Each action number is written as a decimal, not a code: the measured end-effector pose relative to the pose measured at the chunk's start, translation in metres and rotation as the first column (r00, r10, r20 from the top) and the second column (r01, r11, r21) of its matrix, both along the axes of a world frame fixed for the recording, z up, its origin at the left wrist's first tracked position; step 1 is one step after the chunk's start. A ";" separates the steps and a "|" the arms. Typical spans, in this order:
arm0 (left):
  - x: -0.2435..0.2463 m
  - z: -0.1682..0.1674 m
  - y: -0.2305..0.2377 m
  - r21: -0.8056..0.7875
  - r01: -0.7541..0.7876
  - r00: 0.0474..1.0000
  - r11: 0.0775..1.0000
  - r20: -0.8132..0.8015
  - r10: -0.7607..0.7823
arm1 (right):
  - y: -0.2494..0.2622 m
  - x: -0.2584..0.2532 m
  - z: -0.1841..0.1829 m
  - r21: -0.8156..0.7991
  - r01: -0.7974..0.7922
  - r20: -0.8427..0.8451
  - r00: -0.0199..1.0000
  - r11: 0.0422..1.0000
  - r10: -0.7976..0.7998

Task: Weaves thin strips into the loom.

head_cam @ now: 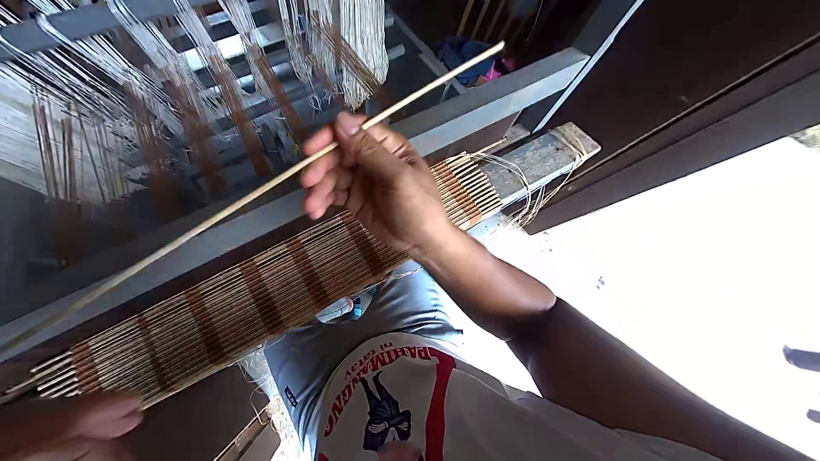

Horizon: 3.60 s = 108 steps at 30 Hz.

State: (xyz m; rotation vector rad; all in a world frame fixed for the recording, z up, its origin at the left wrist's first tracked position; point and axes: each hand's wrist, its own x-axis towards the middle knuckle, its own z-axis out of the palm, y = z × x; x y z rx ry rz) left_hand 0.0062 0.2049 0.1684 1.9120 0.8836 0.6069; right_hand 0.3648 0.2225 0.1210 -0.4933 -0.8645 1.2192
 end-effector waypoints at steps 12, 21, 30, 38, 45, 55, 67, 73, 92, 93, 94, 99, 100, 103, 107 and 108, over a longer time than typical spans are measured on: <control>0.013 -0.107 0.017 -0.289 -0.446 0.457 0.847 0.741 0.493 | -0.007 -0.059 -0.057 -0.221 -0.240 0.123 0.955 0.945 0.272; -0.006 -0.107 0.022 -0.399 -0.666 0.200 0.630 0.718 0.666 | -0.024 0.087 -0.042 0.145 -0.154 0.877 0.477 0.977 -0.055; -0.021 -0.129 0.031 -0.434 -0.722 0.200 0.538 0.615 0.763 | 0.034 0.097 -0.048 0.445 0.103 0.788 -0.517 0.889 -0.335; -0.076 -0.109 0.088 -0.483 -0.733 0.249 0.478 0.464 0.850 | 0.129 0.115 -0.052 0.414 0.110 0.810 -0.498 0.904 -0.310; -0.144 -0.112 0.166 -0.598 -0.694 0.205 0.401 0.370 0.906 | 0.227 0.129 -0.040 0.414 0.108 0.788 -0.539 0.904 -0.297; -0.235 -0.121 0.274 -0.613 -0.770 -0.098 0.175 0.386 0.917 | 0.253 0.113 -0.027 0.434 0.161 0.796 -0.530 0.887 -0.293; -0.306 -0.149 0.314 -0.503 -0.861 -0.298 -0.080 0.371 0.879 | 0.258 0.116 -0.027 0.416 0.177 0.791 -0.554 0.892 -0.259; -0.315 -0.147 0.327 -0.441 -0.882 -0.336 -0.167 0.339 0.879 | 0.259 0.114 -0.027 0.404 0.192 0.791 -0.565 0.894 -0.236; -0.261 -0.158 0.346 -0.405 -0.913 -0.191 -0.043 0.334 0.923 | 0.257 0.114 -0.027 0.411 0.197 0.799 -0.548 0.890 -0.247; -0.254 -0.156 0.348 -0.409 -0.912 -0.182 -0.033 0.331 0.926 | 0.257 0.114 -0.028 0.413 0.199 0.798 -0.550 0.889 -0.248; -0.246 -0.155 0.349 -0.416 -0.909 -0.175 -0.022 0.332 0.927 | 0.257 0.115 -0.028 0.415 0.201 0.796 -0.552 0.887 -0.248; -0.218 -0.155 0.351 -0.443 -0.896 -0.133 0.035 0.342 0.930 | 0.259 0.116 -0.031 0.432 0.208 0.792 -0.553 0.877 -0.259; -0.212 -0.154 0.352 -0.456 -0.889 -0.135 0.036 0.337 0.932 | 0.259 0.116 -0.031 0.434 0.212 0.793 -0.552 0.876 -0.259; -0.192 -0.155 0.351 -0.464 -0.882 -0.087 0.077 0.321 0.943 | 0.259 0.116 -0.030 0.432 0.217 0.791 -0.557 0.875 -0.252; -0.163 -0.153 0.351 -0.494 -0.859 -0.047 0.132 0.333 0.942 | 0.258 0.115 -0.031 0.441 0.203 0.786 -0.558 0.874 -0.267; -0.157 -0.151 0.351 -0.503 -0.852 -0.035 0.145 0.330 0.943 | 0.258 0.115 -0.031 0.449 0.204 0.784 -0.557 0.870 -0.274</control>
